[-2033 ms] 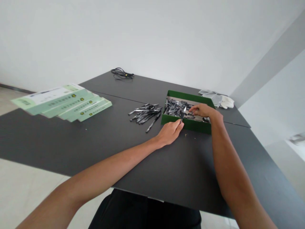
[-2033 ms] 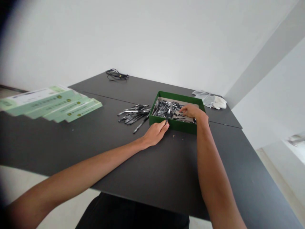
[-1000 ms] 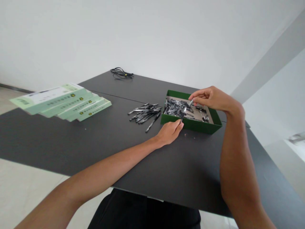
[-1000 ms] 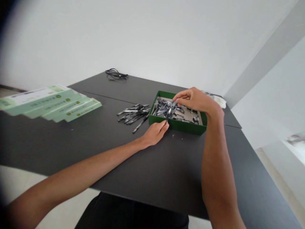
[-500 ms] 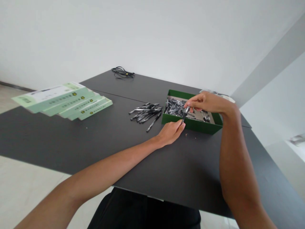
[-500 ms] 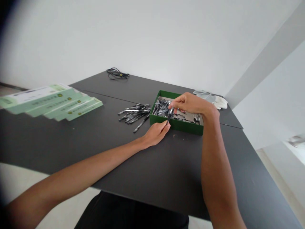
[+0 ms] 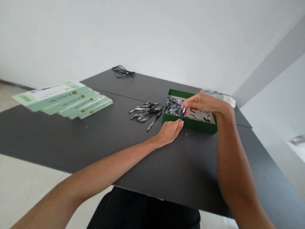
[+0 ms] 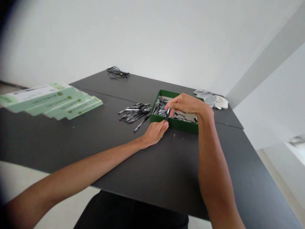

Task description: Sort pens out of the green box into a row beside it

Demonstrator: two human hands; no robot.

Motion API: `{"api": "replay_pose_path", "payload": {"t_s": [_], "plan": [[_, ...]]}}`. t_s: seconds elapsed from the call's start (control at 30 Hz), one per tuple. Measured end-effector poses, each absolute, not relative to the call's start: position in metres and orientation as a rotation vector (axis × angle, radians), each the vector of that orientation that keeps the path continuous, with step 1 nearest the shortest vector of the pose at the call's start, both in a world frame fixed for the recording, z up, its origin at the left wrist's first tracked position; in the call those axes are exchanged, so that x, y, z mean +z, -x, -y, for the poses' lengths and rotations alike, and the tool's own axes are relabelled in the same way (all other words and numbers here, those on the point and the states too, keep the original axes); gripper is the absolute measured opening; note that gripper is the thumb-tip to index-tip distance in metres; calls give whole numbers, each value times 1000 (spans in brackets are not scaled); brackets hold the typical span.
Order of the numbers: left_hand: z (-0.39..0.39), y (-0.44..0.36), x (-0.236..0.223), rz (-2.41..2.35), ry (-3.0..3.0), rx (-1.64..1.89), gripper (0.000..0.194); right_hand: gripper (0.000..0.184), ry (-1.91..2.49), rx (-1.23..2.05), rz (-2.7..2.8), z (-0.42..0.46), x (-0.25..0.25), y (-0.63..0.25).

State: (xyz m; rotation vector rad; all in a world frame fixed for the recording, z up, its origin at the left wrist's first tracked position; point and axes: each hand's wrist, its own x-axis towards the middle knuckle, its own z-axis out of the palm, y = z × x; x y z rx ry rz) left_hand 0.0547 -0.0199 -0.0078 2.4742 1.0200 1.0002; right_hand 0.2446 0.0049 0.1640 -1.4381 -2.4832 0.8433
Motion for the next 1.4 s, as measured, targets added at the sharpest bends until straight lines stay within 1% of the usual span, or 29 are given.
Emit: {"api": "replay_pose_path", "payload": {"t_s": [0.23,0.57,0.87,1.03,1.13,1.23,1.33,1.4], "plan": [[22,-53,-8,-979,-2451,1021,57,51,1422,828,2511,0,168,-243],[19,-50,-5,-923,-2275,1076,54,40,1372,869,2421,-1,162,-233],[19,-52,-3,-842,-2222,1109,50,42,1323,770,2464,4,169,-235],[21,-51,-1,-844,-2219,1091,45,40,1296,724,2429,9,171,-233],[22,-52,-1,-905,-2225,1053,41,39,1275,694,2374,13,174,-233],[22,-53,-2,-936,-2256,966,38,43,1236,614,2283,17,180,-235],[21,-53,-4,-925,-2344,837,35,45,1190,531,2188,22,186,-227],[21,-54,-4,-895,-2455,717,31,46,1147,532,2151,26,187,-214]]}}
